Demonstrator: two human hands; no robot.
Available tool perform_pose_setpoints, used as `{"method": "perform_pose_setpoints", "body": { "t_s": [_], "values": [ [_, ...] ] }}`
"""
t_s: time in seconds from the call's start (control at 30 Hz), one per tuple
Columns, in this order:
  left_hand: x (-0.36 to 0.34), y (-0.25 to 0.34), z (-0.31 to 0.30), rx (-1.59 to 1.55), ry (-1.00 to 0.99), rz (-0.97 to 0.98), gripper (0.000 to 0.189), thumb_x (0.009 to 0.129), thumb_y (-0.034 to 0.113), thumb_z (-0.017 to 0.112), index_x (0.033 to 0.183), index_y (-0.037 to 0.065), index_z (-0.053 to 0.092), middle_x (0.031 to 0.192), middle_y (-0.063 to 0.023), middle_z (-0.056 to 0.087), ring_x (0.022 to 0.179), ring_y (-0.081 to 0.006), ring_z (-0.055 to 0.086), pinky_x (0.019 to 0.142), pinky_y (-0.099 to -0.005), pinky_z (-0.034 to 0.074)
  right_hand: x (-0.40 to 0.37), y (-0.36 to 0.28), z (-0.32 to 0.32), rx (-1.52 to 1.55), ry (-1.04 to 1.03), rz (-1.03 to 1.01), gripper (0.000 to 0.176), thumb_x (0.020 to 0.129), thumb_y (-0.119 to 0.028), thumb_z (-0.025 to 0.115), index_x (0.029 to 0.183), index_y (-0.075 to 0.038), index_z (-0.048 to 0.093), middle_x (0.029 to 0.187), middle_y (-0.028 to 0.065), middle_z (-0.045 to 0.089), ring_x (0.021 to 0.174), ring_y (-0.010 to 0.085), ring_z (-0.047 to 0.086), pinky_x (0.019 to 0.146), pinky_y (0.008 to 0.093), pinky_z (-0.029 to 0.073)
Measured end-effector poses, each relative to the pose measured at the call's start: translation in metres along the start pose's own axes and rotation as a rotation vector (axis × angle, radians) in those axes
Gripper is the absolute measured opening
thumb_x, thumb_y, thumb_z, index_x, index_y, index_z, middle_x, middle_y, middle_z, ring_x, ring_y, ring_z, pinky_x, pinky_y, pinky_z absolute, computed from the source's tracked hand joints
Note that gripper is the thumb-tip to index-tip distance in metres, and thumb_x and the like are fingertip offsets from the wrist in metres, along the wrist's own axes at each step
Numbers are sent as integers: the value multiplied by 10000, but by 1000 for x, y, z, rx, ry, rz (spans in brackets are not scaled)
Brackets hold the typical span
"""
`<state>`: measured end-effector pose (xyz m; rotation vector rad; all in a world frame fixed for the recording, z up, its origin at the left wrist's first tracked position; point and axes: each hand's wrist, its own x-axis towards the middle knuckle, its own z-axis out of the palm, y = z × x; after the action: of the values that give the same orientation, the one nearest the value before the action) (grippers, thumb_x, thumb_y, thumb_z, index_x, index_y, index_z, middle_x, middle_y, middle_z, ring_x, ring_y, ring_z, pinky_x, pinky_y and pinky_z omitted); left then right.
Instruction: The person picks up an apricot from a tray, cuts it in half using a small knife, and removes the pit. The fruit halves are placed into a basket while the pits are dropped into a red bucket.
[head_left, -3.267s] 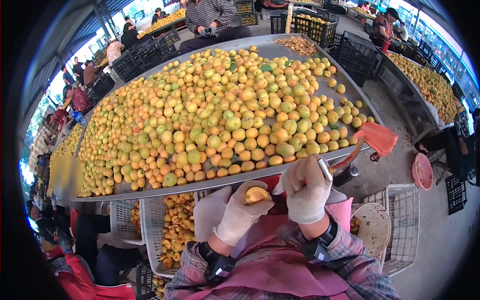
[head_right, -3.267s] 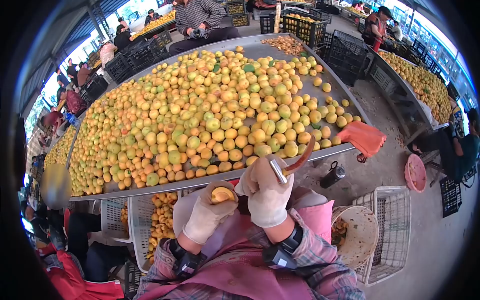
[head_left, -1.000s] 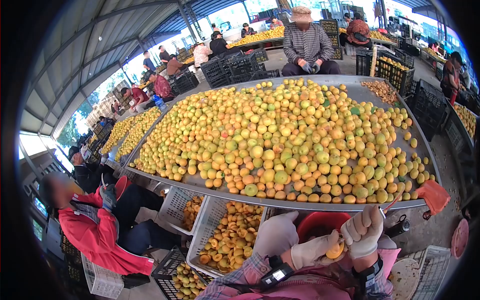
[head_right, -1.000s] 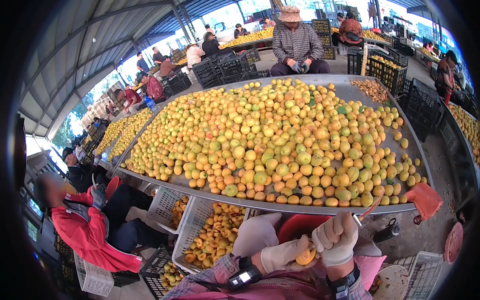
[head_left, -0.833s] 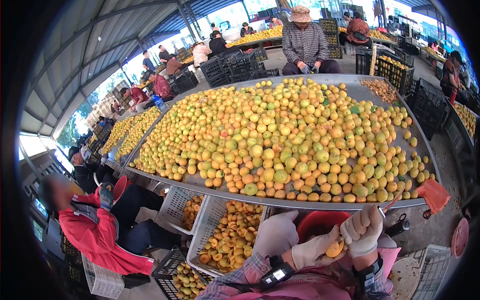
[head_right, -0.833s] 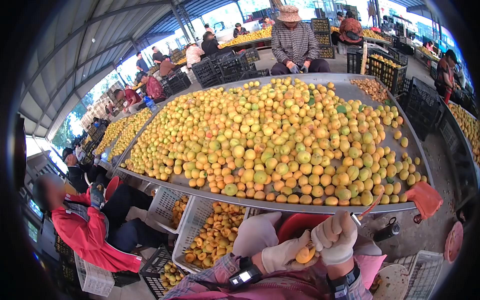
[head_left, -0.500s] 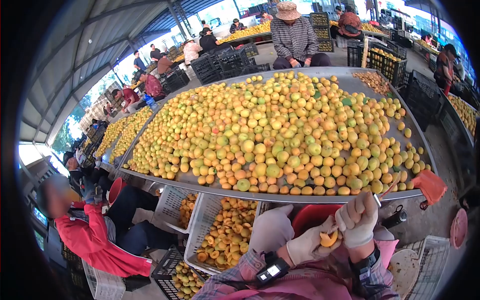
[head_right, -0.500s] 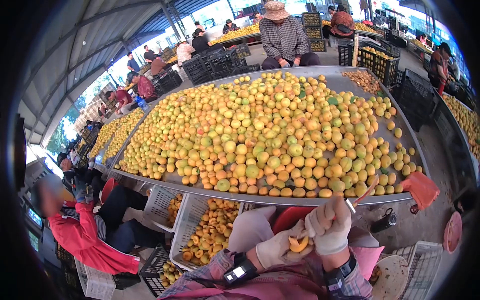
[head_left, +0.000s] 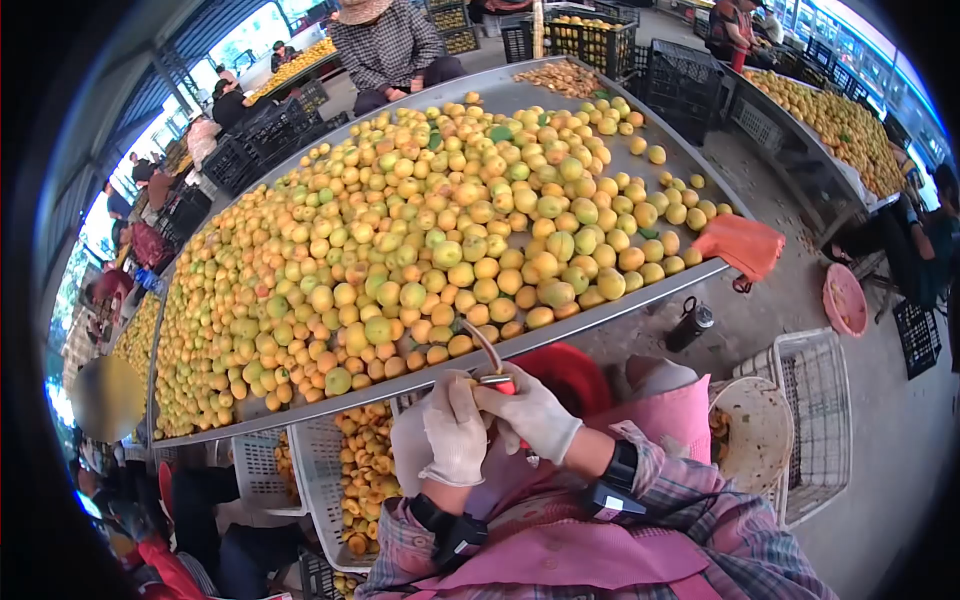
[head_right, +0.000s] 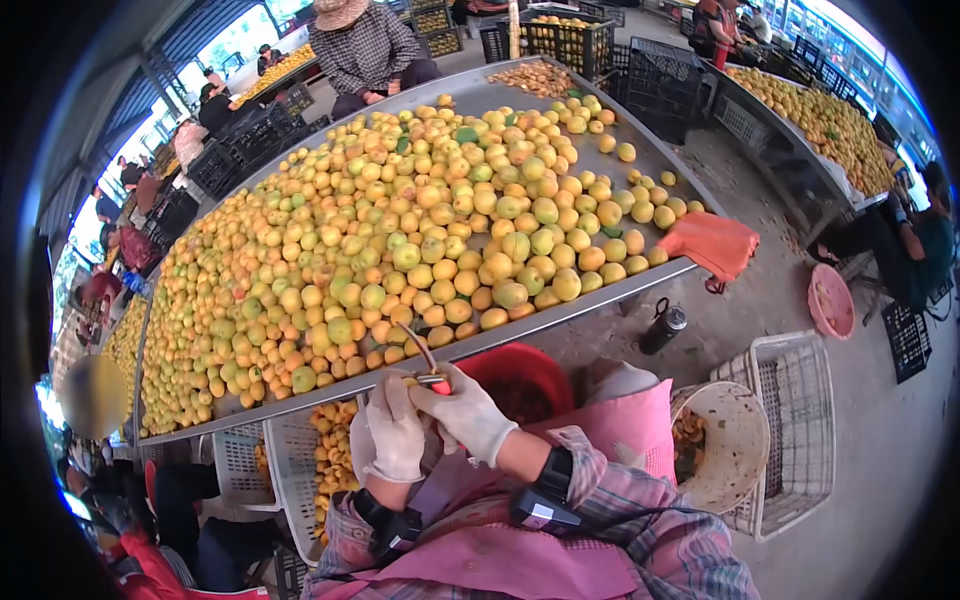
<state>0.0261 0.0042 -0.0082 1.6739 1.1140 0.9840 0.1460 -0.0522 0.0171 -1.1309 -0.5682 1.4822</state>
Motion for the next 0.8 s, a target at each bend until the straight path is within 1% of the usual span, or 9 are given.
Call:
{"method": "perform_pose_setpoints", "body": {
  "t_s": [0.1, 0.23, 0.3, 0.33, 0.4, 0.5, 0.57, 0.63, 0.8],
  "values": [
    [3, -9, 0, 197, 74, 327, 275, 1013, 262, 462, 918, 27, 569, 648, -70, 563, 563, -139, 552, 480, -305, 410, 3, 10, 3, -30, -3, 41, 408, 899, -232, 629, 1188, 8, 469, 684, 22, 564, 411, 100, 483, 368, 242, 385],
    [6, 0, -8, 275, -11, 225, 245, 994, 261, 485, 942, 39, 578, 668, -87, 592, 578, -210, 581, 516, -336, 447, 9, 28, -3, 90, -58, 25, 417, 865, -182, 629, 1219, -38, 461, 717, 50, 572, 419, 124, 497, 389, 244, 405],
    [5, 7, -15, -175, -128, -360, 161, 945, 186, 545, 968, 30, 575, 722, -113, 630, 640, -295, 615, 613, -381, 505, 8, 25, -4, 91, -76, 50, 421, 859, -167, 630, 1223, -34, 464, 725, 55, 575, 419, 127, 497, 388, 245, 403],
    [3, 12, -20, -176, -124, -361, 161, 945, 186, 545, 968, 30, 575, 722, -113, 630, 640, -295, 615, 613, -381, 505, 7, 22, -5, 93, -92, 73, 426, 854, -152, 631, 1228, -31, 468, 732, 61, 579, 418, 129, 497, 387, 247, 402],
    [-2, 19, -34, 414, -99, 102, 160, 892, 100, 584, 1018, 2, 571, 786, -137, 653, 679, -307, 646, 638, -369, 536, 4, 14, -10, 39, -60, 102, 426, 857, -154, 631, 1233, -29, 477, 735, 60, 586, 417, 127, 494, 388, 246, 400],
    [5, -72, -84, 667, 19, 242, 383, 938, 7, 439, 1316, -51, 470, 929, -148, 632, 785, -219, 623, 681, -321, 515, 9, 12, -28, -187, 14, 148, 379, 895, -205, 616, 1226, -33, 546, 789, 73, 654, 441, 116, 511, 416, 252, 423],
    [2, -73, -115, 980, 184, 416, 345, 963, 92, 467, 1263, -74, 509, 985, -175, 655, 879, -254, 633, 812, -354, 498, 17, 23, -48, -738, 193, -59, 328, 868, -300, 628, 1096, -65, 631, 868, 184, 683, 733, 341, 666, 663, 410, 529],
    [3, -54, -131, 19, 292, -375, 358, 964, 194, 510, 1170, -91, 578, 1006, -208, 671, 952, -294, 634, 890, -366, 462, 25, 25, -64, -820, 310, -146, 339, 864, -345, 615, 1055, -67, 652, 953, 221, 669, 955, 392, 628, 829, 453, 496],
    [-29, -154, -190, 460, 257, -455, 358, 910, 242, 557, 1015, -87, 647, 947, -189, 696, 894, -285, 643, 824, -347, 474, 61, -1, -69, -796, 416, -179, 310, 853, -296, 588, 1020, -43, 653, 901, 240, 658, 923, 422, 618, 806, 479, 491]
  ]
}}
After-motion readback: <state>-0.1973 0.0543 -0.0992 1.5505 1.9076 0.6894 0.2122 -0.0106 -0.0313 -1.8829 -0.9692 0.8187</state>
